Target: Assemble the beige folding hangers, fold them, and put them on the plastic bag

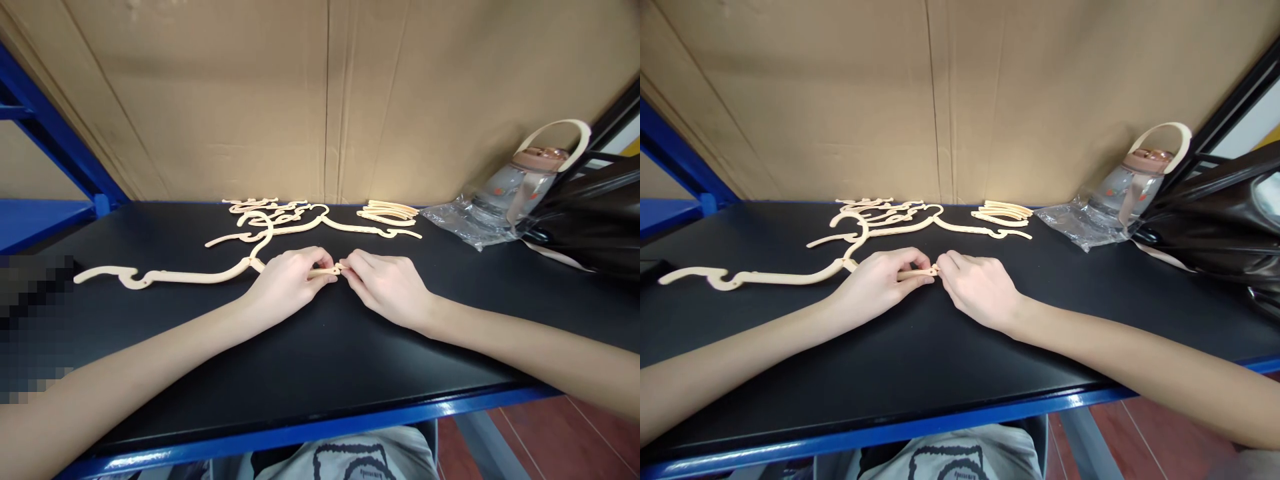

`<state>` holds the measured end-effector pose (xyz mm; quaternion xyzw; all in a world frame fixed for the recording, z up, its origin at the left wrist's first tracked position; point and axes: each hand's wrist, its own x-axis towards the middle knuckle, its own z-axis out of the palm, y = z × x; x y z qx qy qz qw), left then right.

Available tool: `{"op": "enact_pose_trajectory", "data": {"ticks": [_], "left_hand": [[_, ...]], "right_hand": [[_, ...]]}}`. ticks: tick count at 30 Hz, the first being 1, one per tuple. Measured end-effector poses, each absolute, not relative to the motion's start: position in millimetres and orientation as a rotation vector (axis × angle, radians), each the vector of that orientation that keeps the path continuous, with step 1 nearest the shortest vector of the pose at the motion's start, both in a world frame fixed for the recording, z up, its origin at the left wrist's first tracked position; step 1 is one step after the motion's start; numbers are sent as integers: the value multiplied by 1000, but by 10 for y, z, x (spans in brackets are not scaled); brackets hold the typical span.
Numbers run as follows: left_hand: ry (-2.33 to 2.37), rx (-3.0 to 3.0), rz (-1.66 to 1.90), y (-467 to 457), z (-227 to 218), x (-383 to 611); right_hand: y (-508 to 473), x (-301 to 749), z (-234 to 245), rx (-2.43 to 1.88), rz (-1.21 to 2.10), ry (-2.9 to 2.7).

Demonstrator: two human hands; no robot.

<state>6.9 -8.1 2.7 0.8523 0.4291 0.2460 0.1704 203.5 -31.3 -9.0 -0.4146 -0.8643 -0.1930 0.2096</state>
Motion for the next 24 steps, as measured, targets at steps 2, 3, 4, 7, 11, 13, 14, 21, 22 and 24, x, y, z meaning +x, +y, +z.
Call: {"op": "enact_pose_trajectory", "data": {"ticks": [2,3,4,7,11,13,14,21,22,24], "left_hand": [[1215,2436,723,-60,20,64],[1217,2434,733,-53,18,60],[1221,2431,739,-50,18,56],[1222,2439,722,-55,19,47],[1204,2452,722,-65,14,48],[1201,2440,735,-63,8,53],[1200,2437,737,-61,6,56],[1200,2471,722,-72,7,56],[1201,2481,713,-74,5,51],[1201,2510,692,-73,-3,41]], "right_hand": [[-322,2019,-87,-1234,-497,-2377],[-327,2010,-85,-1274,-476,-2362],[-331,2001,-83,-1306,-456,-2351],[-339,1981,-80,-1339,-418,-2347],[-332,1979,-91,-1303,-435,-2322],[-327,1986,-99,-1302,-448,-2279],[-325,1990,-102,-1299,-452,-2268],[-322,2002,-90,-1207,-508,-2329],[-322,2003,-87,-1205,-505,-2342],[-324,2007,-80,-1212,-481,-2374]]}}
